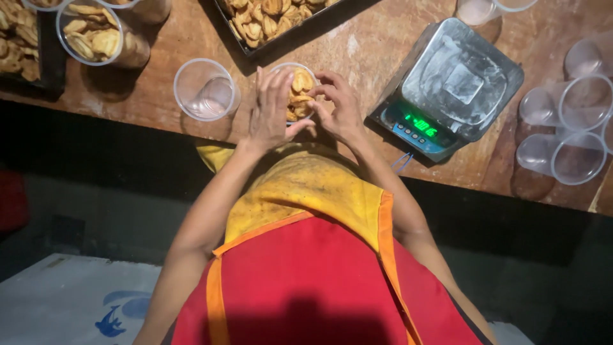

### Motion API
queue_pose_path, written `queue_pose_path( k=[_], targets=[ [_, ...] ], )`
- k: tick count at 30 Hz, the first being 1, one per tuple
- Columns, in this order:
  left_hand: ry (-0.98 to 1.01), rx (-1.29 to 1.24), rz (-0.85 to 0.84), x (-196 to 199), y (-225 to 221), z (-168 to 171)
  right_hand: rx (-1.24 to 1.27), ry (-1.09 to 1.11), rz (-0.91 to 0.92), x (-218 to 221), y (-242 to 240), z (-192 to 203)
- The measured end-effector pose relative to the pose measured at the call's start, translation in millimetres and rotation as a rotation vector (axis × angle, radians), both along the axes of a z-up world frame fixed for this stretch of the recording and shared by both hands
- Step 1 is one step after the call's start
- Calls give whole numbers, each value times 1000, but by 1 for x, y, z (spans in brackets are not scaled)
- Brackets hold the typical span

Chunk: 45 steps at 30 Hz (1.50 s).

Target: The person is sorting and packaging baked snacks into plastic containers.

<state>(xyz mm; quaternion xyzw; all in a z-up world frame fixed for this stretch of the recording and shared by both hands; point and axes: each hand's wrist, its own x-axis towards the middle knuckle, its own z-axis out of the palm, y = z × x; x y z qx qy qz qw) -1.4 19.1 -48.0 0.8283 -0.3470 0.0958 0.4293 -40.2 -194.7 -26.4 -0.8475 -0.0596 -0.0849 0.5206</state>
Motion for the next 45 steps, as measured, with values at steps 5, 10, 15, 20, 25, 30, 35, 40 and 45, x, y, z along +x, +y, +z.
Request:
queue_pose_path(
  k=[5, 10, 15, 20, 25, 30, 35, 40, 45],
  targets=[
    [-94, 325, -64, 13, -1, 12, -188, -177, -6, -7, 2, 10],
    [-78, 336, -145, 20, -7, 22, -408, -201, 29, -10, 6, 19],
    [-124, 439, -194, 28, -13, 17, -438, -148, -28, -12, 4, 13],
    [-69, 467, -181, 25, -20, 23, -311, 38, -81, -8, 2, -9],
    [-89, 522, -189, 27, -29, 37, -233, 149, -101, 1, 0, -16],
    [-70, 491, -159, 27, -29, 24, 149, 438, -165, -3, -5, -40],
    [297, 171, -137, 22, -27, 89, 1225, 477, -126, -19, -11, -47],
    [189, -25, -286, 22, -64, 118, 1618, 281, -21, -26, -12, -26],
    [75, -18, -385, 17, -110, 146, 1602, -100, -73, -34, -31, 6]
  ],
)
